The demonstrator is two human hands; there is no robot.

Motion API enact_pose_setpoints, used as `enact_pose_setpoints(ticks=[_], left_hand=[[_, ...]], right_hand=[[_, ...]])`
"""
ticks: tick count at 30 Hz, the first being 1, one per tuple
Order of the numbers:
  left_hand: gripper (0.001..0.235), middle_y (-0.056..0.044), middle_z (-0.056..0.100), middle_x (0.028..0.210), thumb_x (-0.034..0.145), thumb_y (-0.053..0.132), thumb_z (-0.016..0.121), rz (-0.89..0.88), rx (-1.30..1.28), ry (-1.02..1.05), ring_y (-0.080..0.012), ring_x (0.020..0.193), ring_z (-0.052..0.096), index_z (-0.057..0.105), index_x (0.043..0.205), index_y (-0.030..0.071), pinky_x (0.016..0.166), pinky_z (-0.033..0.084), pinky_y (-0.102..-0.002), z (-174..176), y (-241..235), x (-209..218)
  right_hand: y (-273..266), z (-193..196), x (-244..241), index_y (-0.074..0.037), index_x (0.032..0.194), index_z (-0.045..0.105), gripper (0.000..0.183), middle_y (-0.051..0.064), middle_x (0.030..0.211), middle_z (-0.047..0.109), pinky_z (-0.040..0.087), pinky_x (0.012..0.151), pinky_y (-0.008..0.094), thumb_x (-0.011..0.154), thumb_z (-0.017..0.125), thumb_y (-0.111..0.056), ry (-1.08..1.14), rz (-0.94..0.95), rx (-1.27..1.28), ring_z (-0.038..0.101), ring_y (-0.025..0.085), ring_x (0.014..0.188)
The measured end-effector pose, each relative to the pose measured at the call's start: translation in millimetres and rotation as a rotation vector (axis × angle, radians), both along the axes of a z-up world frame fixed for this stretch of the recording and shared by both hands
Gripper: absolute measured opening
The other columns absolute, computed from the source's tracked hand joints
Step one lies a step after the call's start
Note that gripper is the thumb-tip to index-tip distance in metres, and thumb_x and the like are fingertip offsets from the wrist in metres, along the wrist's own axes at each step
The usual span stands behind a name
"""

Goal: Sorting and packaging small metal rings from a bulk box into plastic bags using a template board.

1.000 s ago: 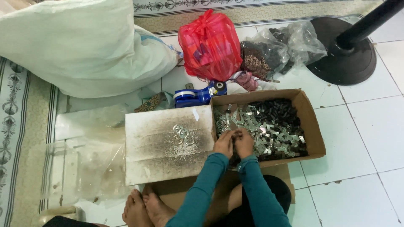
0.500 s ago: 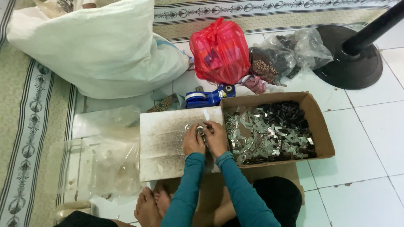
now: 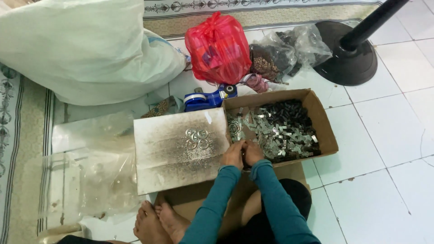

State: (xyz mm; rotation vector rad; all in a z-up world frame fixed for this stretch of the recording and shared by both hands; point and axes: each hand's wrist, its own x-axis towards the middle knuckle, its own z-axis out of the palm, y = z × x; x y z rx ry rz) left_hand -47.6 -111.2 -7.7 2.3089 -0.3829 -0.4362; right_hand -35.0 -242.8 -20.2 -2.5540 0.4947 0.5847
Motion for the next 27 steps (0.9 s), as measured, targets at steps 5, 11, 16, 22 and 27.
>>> enact_pose_setpoints(ticks=[5,11,16,22,27], left_hand=[[0.062,-0.008,0.049,0.153,0.103,0.004,0.049,-0.02,-0.205,-0.011,-0.0289,0.142,0.046,0.038,0.157,0.031,0.123,0.039,-0.045,-38.7,2.9,7.9],[0.058,-0.008,0.055,0.146,0.101,-0.001,0.05,0.02,-0.433,-0.16,-0.0309,0.136,0.052,0.048,0.154,0.023,0.118,0.044,-0.047,-31.1,10.9,5.1],[0.058,-0.007,0.057,0.144,0.102,0.002,0.051,0.015,-0.436,-0.153,-0.0304,0.134,0.054,0.047,0.154,0.025,0.116,0.046,-0.046,-23.1,18.1,3.1],[0.061,-0.006,0.055,0.146,0.104,0.001,0.049,0.017,-0.438,-0.033,-0.0299,0.135,0.054,0.043,0.157,0.03,0.117,0.046,-0.046,-0.7,25.6,2.1],[0.06,-0.003,0.055,0.15,0.103,-0.002,0.048,0.034,-0.53,0.025,-0.0266,0.137,0.053,0.049,0.154,0.029,0.117,0.045,-0.043,-8.5,25.0,5.3]], right_hand=[[6.6,19.8,-6.2,-0.01,0.149,0.045,0.056,0.019,0.15,0.051,0.037,0.118,0.048,0.093,0.053,-0.006,0.079,0.108,-0.091,0.046,0.034,0.142],[0.7,55.9,-10.3,-0.02,0.144,0.051,0.062,0.013,0.129,0.065,0.037,0.114,0.055,0.085,0.056,-0.002,0.05,0.077,0.048,0.055,0.036,0.132],[7.1,48.9,-5.4,-0.034,0.159,0.033,0.079,0.007,0.128,0.071,0.035,0.113,0.056,0.086,0.058,-0.018,0.162,0.081,-0.015,0.057,0.03,0.133],[7.6,61.4,-12.5,-0.021,0.135,0.068,0.053,0.01,0.116,0.076,0.046,0.105,0.049,0.082,0.062,-0.017,0.102,0.117,0.004,0.068,0.031,0.117],[-10.9,42.6,-24.7,-0.007,0.124,0.073,0.047,0.03,0.116,0.072,0.051,0.1,0.056,0.078,0.075,-0.013,-0.225,-0.111,0.466,0.064,0.047,0.116]])
